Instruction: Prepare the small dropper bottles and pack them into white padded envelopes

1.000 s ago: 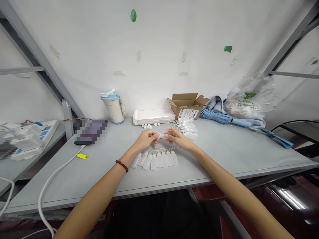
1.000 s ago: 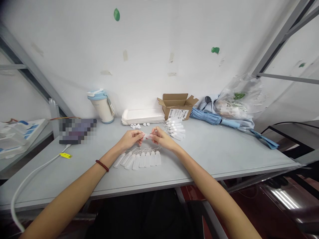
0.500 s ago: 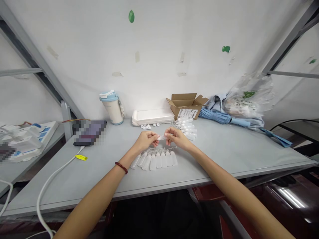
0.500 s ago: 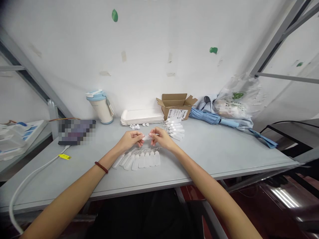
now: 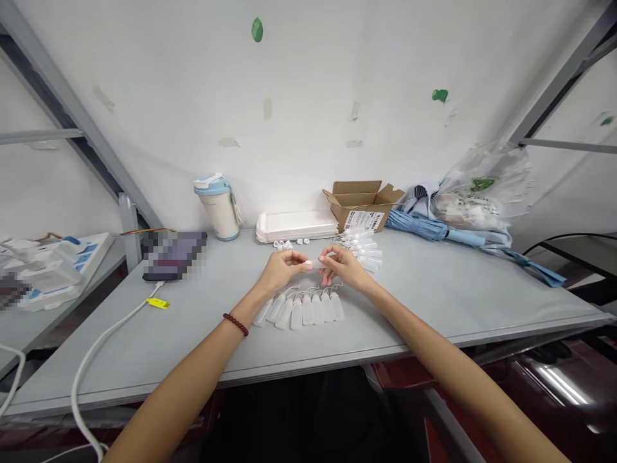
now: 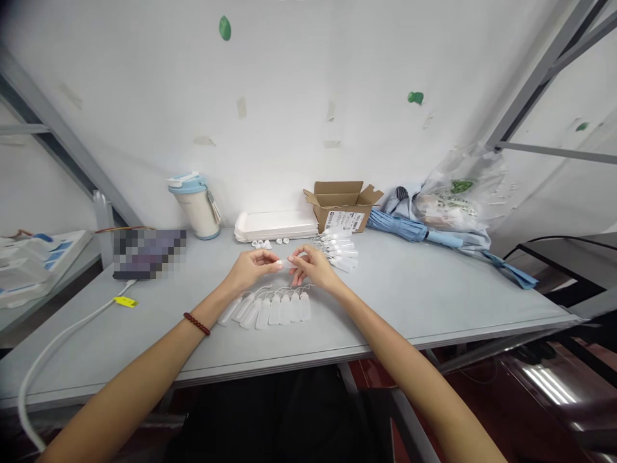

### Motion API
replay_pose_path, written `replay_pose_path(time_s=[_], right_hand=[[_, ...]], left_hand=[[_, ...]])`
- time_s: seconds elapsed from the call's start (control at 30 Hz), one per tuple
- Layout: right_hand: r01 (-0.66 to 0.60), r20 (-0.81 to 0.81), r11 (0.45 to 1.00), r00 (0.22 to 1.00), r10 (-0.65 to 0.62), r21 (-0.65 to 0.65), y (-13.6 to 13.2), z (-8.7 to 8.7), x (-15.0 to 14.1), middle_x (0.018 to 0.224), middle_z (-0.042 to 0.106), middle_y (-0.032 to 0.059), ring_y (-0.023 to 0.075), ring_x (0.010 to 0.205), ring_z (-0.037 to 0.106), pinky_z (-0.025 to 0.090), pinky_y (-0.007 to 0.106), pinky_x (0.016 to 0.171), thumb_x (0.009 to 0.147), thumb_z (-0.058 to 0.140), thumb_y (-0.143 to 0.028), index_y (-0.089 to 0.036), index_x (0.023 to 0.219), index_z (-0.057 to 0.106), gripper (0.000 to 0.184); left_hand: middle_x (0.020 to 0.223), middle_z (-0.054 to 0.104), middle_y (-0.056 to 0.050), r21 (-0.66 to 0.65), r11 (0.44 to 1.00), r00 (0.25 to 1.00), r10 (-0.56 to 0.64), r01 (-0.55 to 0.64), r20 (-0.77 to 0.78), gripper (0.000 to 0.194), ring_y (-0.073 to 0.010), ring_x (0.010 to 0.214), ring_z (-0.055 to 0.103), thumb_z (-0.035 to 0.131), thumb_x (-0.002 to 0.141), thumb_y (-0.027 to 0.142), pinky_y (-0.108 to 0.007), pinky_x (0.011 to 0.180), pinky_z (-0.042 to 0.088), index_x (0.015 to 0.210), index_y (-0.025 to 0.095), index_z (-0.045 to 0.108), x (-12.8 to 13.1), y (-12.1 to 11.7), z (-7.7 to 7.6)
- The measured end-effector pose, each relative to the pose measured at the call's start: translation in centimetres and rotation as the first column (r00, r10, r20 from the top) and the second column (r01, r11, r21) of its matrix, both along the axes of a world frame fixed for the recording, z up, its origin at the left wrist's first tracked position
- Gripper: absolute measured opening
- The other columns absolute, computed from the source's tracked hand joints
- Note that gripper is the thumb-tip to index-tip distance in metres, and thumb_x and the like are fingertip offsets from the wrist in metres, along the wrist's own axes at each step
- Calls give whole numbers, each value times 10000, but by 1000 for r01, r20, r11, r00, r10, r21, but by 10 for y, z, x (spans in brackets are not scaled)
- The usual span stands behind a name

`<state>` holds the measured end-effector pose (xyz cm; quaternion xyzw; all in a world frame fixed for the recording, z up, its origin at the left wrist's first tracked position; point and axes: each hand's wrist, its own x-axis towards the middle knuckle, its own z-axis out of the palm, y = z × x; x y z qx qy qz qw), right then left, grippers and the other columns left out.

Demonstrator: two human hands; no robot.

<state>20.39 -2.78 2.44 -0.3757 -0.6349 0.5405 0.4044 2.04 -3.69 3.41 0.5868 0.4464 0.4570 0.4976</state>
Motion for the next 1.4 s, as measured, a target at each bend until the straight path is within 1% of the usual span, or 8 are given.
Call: replay_pose_path(time_s=[0.17, 0.27, 0.4, 0.57, 0.9, 1.1, 1.2, 1.4], right_hand=[[28, -22, 999, 999, -27, 32, -1, 1, -1, 576, 614, -38, 142, 464, 632, 491, 240, 446, 740, 619, -495, -203, 811, 431, 355], [40, -33, 997, 999, -38, 67, -2, 1, -2, 607, 603, -37, 141, 509, 640, 508, 255, 490, 748, 617, -478, -205, 816, 437, 334], [36, -39, 993, 999, -31, 113, -1, -1, -3, 702, 596, -28, 134, 578, 645, 524, 278, 551, 746, 621, -466, -210, 831, 446, 321], [11, -19, 985, 1000, -8, 169, 0, -2, -2, 724, 594, -15, 149, 662, 638, 517, 291, 592, 725, 650, -424, -210, 835, 465, 303], [-3, 21, 976, 1000, -1, 217, -1, -1, -1, 672, 581, -21, 132, 611, 581, 471, 282, 579, 718, 662, -394, -203, 819, 490, 276], [-10, 30, 986, 1000, 5, 166, -5, 5, 1, 547, 579, -48, 109, 471, 530, 440, 257, 515, 771, 605, -398, -206, 854, 466, 251], [-10, 15, 991, 1000, 8, 134, -5, 6, 1, 587, 598, -41, 97, 446, 521, 434, 246, 475, 769, 594, -427, -206, 853, 458, 272], [-4, -10, 996, 1000, 5, 94, -5, 6, 0, 634, 612, -29, 83, 439, 515, 433, 231, 445, 756, 603, -453, -198, 843, 454, 308]], left_hand=[[676, 653, -20, -32, 999, 1000, 1, -1, 14, 267, -142, 656, 621, 730, 643, 354, -285, 688, 502, 739, 121, 643, 1, 0, 2], [632, 642, -24, -72, 997, 1000, -14, 14, -5, 302, -134, 580, 614, 711, 668, 401, -254, 568, 503, 728, 117, 627, 1, 1, 1], [562, 629, -38, -156, 984, 994, -92, 83, -52, 412, -132, 453, 596, 640, 715, 516, -221, 411, 446, 709, 104, 615, 0, 0, -1], [505, 613, -28, -197, 970, 984, -163, 145, -78, 452, -140, 374, 574, 552, 767, 568, -212, 340, 388, 774, 118, 594, 0, -2, -2], [463, 511, 9, -81, 988, 978, -144, 133, -150, 463, -90, 366, 480, 474, 825, 515, -218, 398, 389, 581, 131, 563, 0, 1, -6], [630, 586, -8, 102, 984, 971, -127, 149, -203, 330, -106, 496, 512, 548, 788, 450, -225, 472, 436, 704, 142, 632, -2, 1, -6], [786, 644, -35, 179, 971, 966, -113, 156, -231, 262, -127, 595, 552, 597, 759, 392, -239, 548, 466, 821, 148, 672, -4, 3, -7], [886, 673, -62, 204, 967, 963, -98, 151, -250, 309, -144, 652, 580, 605, 751, 378, -258, 596, 489, 936, 141, 672, -5, 3, -6]])
